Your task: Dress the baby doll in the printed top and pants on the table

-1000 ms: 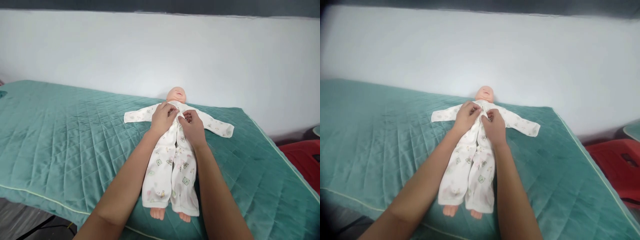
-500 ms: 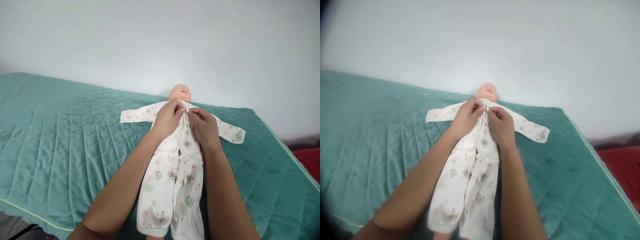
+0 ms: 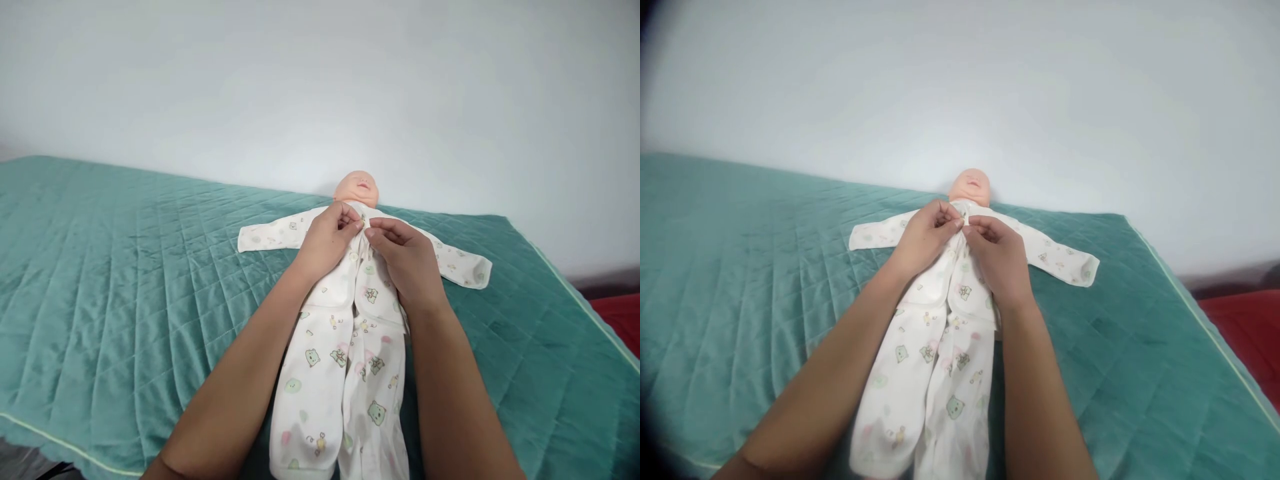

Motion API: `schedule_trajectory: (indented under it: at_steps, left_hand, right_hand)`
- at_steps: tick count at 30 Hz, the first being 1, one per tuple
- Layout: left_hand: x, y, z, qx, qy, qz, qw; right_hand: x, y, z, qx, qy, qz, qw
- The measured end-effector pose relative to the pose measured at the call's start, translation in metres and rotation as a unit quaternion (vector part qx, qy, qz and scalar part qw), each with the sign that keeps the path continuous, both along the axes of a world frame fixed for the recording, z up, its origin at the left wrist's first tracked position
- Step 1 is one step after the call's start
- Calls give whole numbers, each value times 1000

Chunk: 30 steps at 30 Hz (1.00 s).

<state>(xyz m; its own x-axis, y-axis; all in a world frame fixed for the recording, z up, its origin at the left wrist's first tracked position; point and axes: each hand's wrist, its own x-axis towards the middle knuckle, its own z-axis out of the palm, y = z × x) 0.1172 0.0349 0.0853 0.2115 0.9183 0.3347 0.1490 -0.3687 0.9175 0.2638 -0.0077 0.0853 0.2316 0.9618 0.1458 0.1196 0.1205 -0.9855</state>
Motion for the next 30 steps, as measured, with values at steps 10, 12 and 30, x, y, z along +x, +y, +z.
schedule_trajectory:
  at_steps: [10, 12, 30]
  left_hand:
    - [-2, -1, 1, -11, -9, -34, 999]
    - [-2, -2, 1, -9, 0, -29, 1000]
    - [-2, 0, 1, -6, 10, 16, 1000]
  right_hand:
    - [-6, -2, 8, -12, -70, 6, 997]
    - [-6, -2, 6, -11, -84, 7, 996]
    - [-11, -14, 16, -16, -185, 6, 983]
